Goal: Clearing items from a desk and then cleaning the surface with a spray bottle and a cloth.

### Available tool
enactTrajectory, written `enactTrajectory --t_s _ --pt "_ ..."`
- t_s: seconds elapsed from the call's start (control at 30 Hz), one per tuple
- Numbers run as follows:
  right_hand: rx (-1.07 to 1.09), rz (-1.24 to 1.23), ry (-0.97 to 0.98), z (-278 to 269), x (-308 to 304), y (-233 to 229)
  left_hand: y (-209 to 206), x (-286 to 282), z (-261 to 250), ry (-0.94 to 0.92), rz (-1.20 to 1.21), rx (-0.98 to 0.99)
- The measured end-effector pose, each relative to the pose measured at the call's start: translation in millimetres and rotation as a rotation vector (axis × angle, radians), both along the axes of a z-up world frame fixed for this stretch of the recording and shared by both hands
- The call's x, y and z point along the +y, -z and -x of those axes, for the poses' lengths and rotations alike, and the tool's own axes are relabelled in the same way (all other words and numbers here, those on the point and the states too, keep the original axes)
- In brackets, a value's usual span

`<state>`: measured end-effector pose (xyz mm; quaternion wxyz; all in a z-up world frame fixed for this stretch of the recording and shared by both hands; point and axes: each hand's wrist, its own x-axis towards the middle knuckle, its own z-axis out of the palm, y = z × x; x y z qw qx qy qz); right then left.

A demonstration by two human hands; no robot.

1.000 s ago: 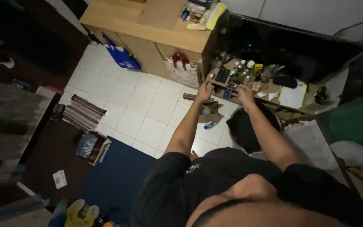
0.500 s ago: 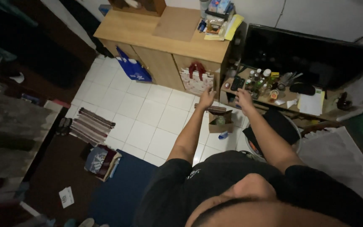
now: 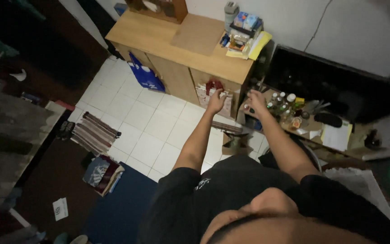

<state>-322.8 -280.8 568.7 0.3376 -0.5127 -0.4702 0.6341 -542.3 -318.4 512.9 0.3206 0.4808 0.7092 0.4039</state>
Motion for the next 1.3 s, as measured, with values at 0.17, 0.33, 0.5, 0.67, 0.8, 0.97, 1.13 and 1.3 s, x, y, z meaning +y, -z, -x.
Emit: enactTrajectory --t_s 0.17,0.33,0.5,0.67,0.8,0.97,1.13,1.3 --pt "0.021 0.013 -0.010 13.1 57.6 59.6 13.4 19.9 11.6 -0.040 -0.008 0.005" --pt "0.025 0.035 0.051 28.5 77.2 74.2 32.2 64.7 44.0 -0.005 0.049 0.054" --pt "-0.299 -0.146 0.011 43.1 113.5 98.0 -7.3 78.8 77.2 0.062 0.172 0.251" --pt "-0.305 -0.197 0.112 102.8 100.1 47.5 10.4 125.7 127.7 0.238 0.142 0.229" --pt "-0.185 -0.209 0.152 159.4 104.2 20.7 -18.2 152.3 170.4 0.346 0.171 0.302" --pt "-0.075 -0.237 0.251 198.0 115.4 40.1 -11.3 175.3 209.1 0.400 0.140 0.313" --pt "-0.059 -0.234 0.315 201.9 157.8 126.8 -14.0 180.6 224.5 0.430 0.161 0.284" --pt "-0.196 -0.168 0.389 212.2 175.3 104.6 -12.8 208.7 229.3 0.440 0.163 0.314"
